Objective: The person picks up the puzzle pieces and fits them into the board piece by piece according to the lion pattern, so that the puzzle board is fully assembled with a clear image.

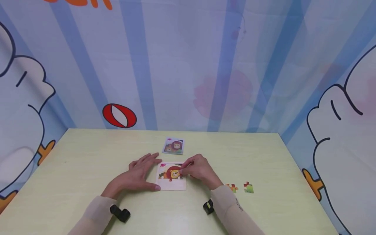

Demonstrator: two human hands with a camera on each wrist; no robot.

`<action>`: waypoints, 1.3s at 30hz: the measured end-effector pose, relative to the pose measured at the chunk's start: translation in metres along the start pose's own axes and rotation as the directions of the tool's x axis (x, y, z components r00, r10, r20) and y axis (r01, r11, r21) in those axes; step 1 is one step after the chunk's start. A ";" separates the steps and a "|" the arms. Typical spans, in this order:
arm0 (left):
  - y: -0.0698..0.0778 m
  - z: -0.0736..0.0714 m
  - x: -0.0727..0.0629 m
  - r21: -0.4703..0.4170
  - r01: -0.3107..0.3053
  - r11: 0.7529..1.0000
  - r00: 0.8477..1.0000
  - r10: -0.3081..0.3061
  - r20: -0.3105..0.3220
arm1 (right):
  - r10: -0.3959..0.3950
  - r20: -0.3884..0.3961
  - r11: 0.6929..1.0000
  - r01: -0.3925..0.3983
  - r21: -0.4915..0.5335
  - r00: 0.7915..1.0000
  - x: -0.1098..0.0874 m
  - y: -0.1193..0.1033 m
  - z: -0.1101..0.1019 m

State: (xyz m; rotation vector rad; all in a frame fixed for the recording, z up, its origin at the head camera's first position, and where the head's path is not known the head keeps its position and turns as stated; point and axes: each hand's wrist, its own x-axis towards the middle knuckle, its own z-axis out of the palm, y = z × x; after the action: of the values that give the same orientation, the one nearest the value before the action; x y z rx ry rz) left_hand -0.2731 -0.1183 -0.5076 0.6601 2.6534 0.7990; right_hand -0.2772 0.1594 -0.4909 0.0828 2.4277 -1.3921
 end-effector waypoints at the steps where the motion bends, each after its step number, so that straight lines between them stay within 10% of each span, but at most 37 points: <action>1: 0.000 0.000 0.000 -0.001 -0.002 1.000 1.000 0.002 0.000 | 0.002 -0.005 1.000 -0.002 -0.008 1.000 0.000 0.000 0.000; 25: -0.003 0.003 0.002 -0.005 0.009 1.000 1.000 -0.009 0.003 | -0.033 -0.074 0.984 0.020 -0.175 0.997 -0.001 -0.008 0.007; 39: -0.001 0.002 0.002 -0.012 0.010 1.000 1.000 -0.010 -0.002 | -0.040 0.020 0.999 0.040 -0.024 0.999 -0.011 0.003 -0.023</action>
State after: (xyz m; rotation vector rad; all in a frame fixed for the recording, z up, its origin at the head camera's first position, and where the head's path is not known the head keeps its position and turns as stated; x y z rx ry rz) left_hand -0.2740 -0.1172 -0.5094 0.6429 2.6494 0.8131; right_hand -0.2718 0.1816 -0.4797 0.0146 2.4422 -1.3732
